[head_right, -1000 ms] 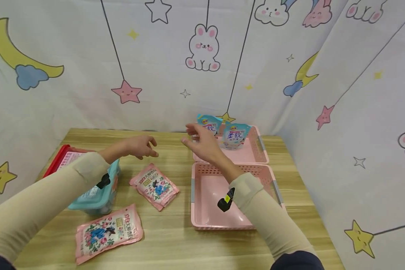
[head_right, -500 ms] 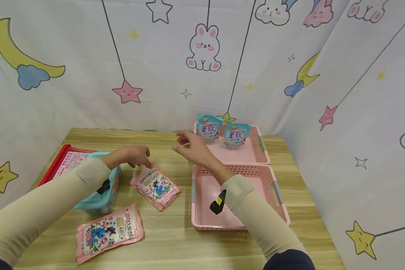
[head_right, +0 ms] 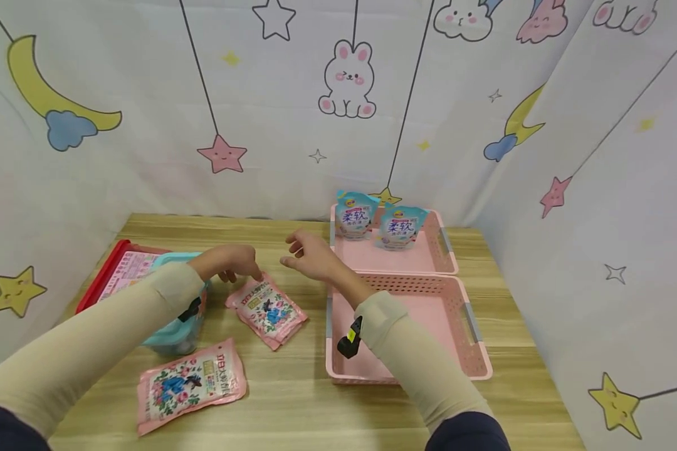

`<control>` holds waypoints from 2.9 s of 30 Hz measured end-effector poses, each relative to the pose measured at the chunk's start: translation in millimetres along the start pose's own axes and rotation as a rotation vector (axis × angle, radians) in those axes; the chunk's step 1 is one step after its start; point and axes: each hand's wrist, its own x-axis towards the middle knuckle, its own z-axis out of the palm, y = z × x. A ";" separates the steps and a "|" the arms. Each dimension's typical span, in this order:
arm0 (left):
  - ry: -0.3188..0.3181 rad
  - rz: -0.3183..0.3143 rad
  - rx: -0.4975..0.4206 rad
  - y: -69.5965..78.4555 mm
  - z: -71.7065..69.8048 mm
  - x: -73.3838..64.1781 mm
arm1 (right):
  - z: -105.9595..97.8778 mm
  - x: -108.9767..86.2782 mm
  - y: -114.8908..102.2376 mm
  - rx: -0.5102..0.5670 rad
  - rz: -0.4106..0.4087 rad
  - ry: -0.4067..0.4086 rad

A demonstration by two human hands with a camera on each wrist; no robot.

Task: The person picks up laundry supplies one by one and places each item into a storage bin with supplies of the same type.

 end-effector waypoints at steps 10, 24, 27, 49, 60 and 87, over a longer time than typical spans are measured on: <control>-0.061 -0.074 0.065 13.3 -2.5 12.5 | 16.1 17.7 5.4 -0.018 0.045 -0.040; -0.204 -0.122 0.247 12.4 -0.1 28.1 | 37.8 32.7 -2.5 -0.048 0.124 -0.373; -0.244 -0.117 0.281 14.3 3.1 29.6 | 42.9 34.2 -6.6 -0.065 0.132 -0.427; -0.243 -0.083 0.506 7.9 13.8 50.7 | 57.5 49.8 -4.5 -0.170 0.252 -0.374; -0.218 -0.057 0.470 2.5 7.1 47.9 | 53.6 46.5 7.9 0.008 0.250 -0.364; -0.166 0.051 0.197 -1.5 -4.2 29.5 | 51.1 46.9 12.2 0.149 0.305 -0.372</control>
